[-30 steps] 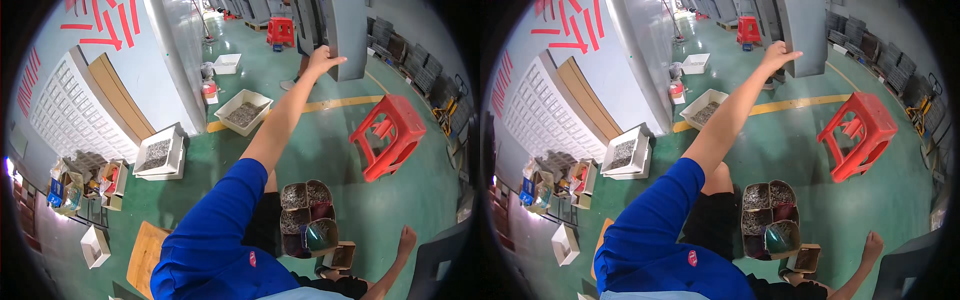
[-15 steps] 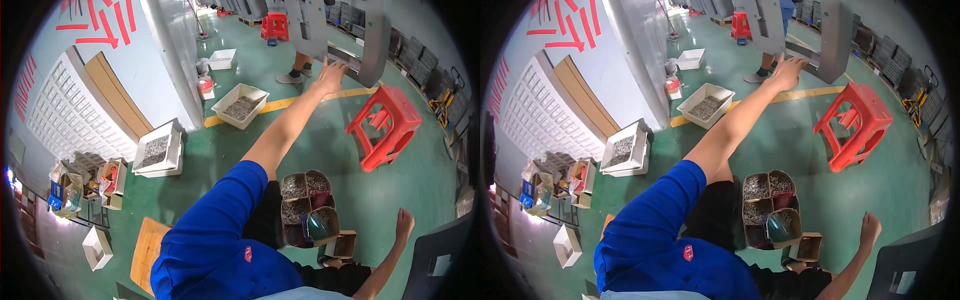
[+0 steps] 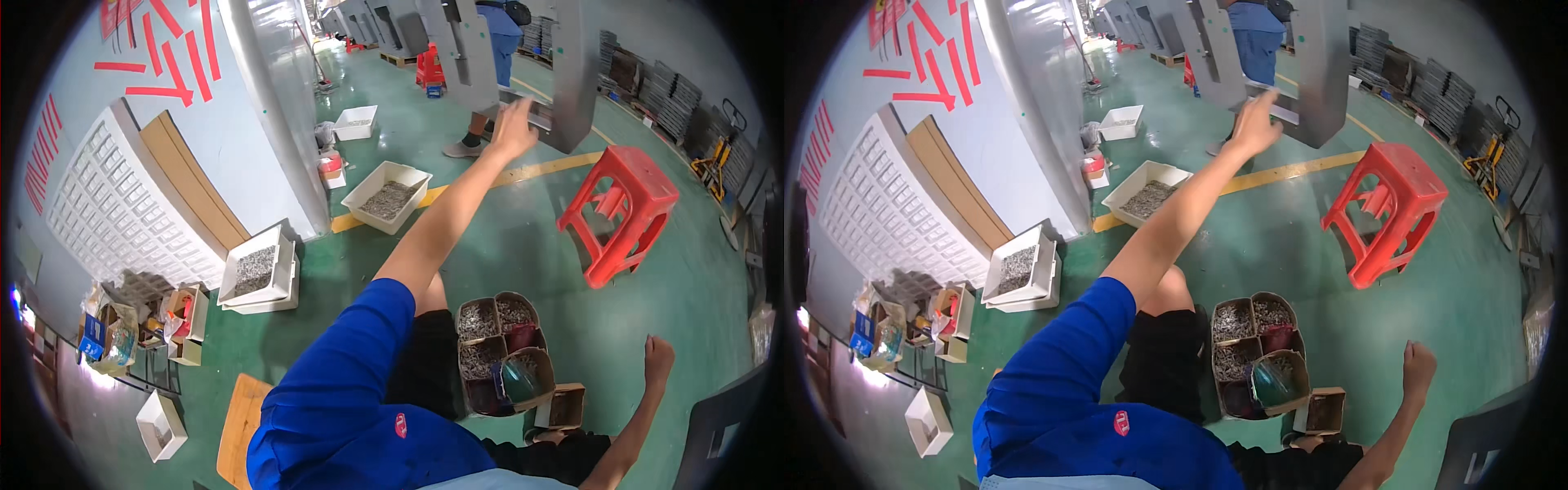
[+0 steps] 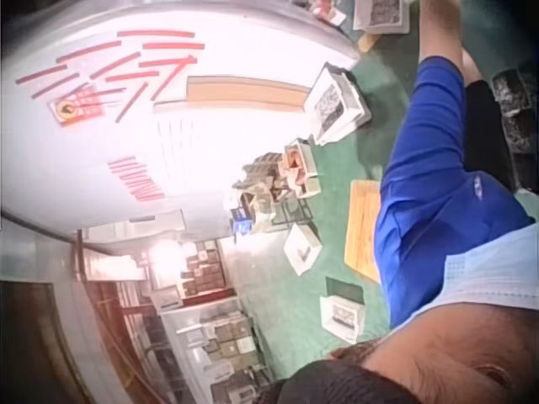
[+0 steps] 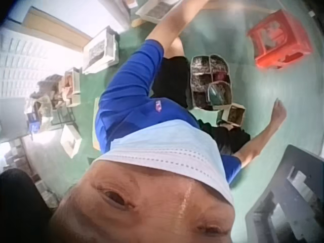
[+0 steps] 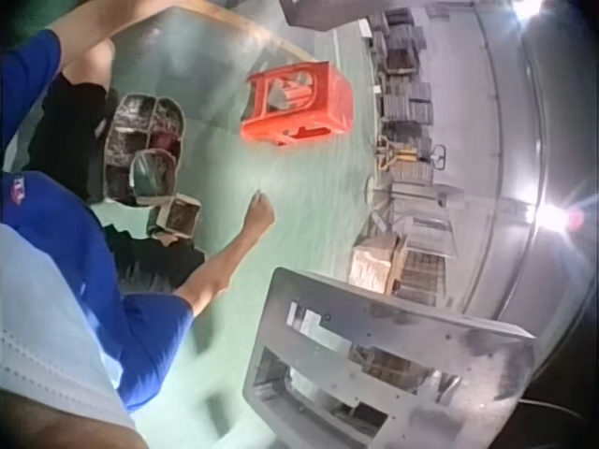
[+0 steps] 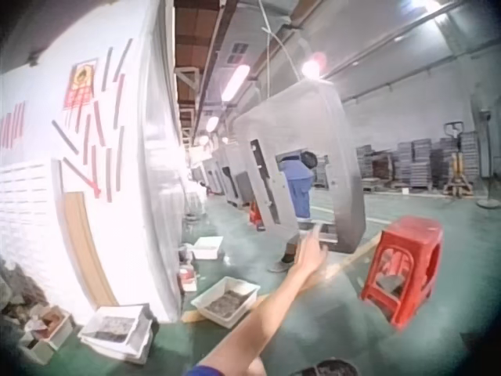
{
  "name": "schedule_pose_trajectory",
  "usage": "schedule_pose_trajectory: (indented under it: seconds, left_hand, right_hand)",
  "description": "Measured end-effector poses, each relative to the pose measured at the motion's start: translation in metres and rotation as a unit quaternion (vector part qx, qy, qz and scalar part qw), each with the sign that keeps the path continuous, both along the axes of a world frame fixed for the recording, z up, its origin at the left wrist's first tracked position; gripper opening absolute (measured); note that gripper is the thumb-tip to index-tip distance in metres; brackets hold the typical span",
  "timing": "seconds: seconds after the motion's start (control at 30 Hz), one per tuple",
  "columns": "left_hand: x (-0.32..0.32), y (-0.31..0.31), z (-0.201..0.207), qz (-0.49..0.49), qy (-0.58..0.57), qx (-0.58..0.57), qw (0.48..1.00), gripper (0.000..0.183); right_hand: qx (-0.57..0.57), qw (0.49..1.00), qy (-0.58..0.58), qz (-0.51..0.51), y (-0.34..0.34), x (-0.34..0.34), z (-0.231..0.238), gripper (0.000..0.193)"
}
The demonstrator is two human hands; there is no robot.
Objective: Assembling and inspecting metal cabinet components in a factory environment.
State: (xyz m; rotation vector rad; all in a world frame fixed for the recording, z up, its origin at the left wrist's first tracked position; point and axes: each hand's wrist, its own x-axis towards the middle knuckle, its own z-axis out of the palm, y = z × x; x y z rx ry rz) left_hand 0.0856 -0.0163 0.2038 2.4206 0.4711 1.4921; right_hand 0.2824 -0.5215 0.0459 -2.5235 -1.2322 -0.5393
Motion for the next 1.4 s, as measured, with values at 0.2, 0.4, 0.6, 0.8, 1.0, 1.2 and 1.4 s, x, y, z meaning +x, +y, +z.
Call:
schedule_pose_trajectory:
  seconds: [0.2,0.4,0.6,0.8,1.0,1.2,1.4]
  left_hand:
    - [0.007,-0.017,0.049,-0.314,-0.191,-0.303,0.879,0.070]
    - [-0.001,0.009,0.053,-0.200,-0.193,-0.188,0.942,0.079]
    - [-0.050,0.030,0.062,-0.217,-0.104,-0.228,0.943,0.084]
    - [-0.109,0.043,0.062,-0.194,-0.131,-0.252,0.939,0.098]
    - [-0.128,0.045,0.057,-0.069,-0.243,-0.170,0.952,0.106]
    - [-0.112,0.034,0.069,0.025,-0.210,-0.117,0.970,0.118]
    - [-0.084,0.009,0.072,0.082,-0.137,-0.124,0.979,0.125]
  right_hand:
    - [0.002,1.000,0.021,-0.011,0.000,-0.001,-0.004,0.034]
    - [0.004,1.000,0.019,-0.006,0.009,0.000,0.000,0.033]
    - [0.030,0.999,-0.022,0.004,0.010,0.001,-0.002,0.032]
    - [0.045,0.999,0.007,0.000,0.007,0.007,-0.013,0.031]
    - [0.041,0.999,0.007,-0.001,0.006,0.012,-0.019,0.029]
    - [0.058,0.998,0.023,0.015,0.015,0.009,-0.022,0.029]
    - [0.048,0.999,0.011,0.016,0.018,0.005,-0.019,0.027]
